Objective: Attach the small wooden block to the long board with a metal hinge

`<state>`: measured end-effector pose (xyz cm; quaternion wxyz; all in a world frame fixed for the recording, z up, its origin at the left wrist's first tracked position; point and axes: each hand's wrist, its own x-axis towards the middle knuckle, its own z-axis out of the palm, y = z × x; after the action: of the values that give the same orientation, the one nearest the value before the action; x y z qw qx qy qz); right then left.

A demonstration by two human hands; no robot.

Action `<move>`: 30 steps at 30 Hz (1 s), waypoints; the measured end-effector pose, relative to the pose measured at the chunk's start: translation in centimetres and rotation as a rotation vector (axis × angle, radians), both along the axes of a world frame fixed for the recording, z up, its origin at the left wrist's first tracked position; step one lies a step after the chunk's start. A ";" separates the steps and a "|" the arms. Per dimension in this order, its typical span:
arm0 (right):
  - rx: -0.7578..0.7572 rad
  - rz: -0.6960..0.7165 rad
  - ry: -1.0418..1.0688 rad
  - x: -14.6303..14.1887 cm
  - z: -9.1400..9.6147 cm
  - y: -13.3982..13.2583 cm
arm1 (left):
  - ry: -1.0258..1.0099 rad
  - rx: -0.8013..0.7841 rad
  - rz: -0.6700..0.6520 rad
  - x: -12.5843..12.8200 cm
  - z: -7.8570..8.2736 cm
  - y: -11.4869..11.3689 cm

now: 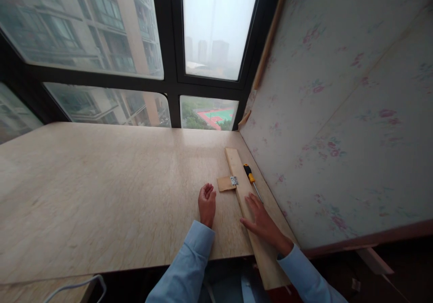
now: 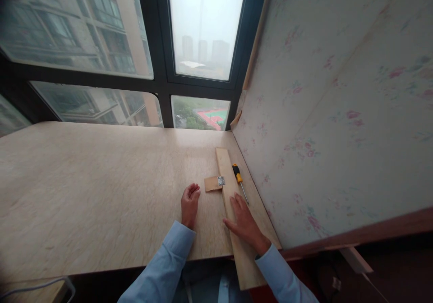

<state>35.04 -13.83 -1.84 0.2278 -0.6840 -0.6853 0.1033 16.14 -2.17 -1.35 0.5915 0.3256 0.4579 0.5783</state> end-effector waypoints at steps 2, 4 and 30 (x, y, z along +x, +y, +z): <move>0.023 -0.032 -0.018 -0.1 -0.5 0.0 | 0.029 0.024 -0.017 0.0 -0.1 -0.1; 0.035 -0.053 -0.031 -0.3 -0.7 0.2 | 0.058 0.051 -0.041 0.0 -0.1 -0.2; -0.012 0.002 0.367 -4.3 8.8 2.3 | 0.105 0.167 -0.346 -5.3 1.0 -1.0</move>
<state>30.77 -11.51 6.92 0.3447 -0.6544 -0.6323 0.2306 10.82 -3.12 -0.36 0.6283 0.4770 0.3756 0.4864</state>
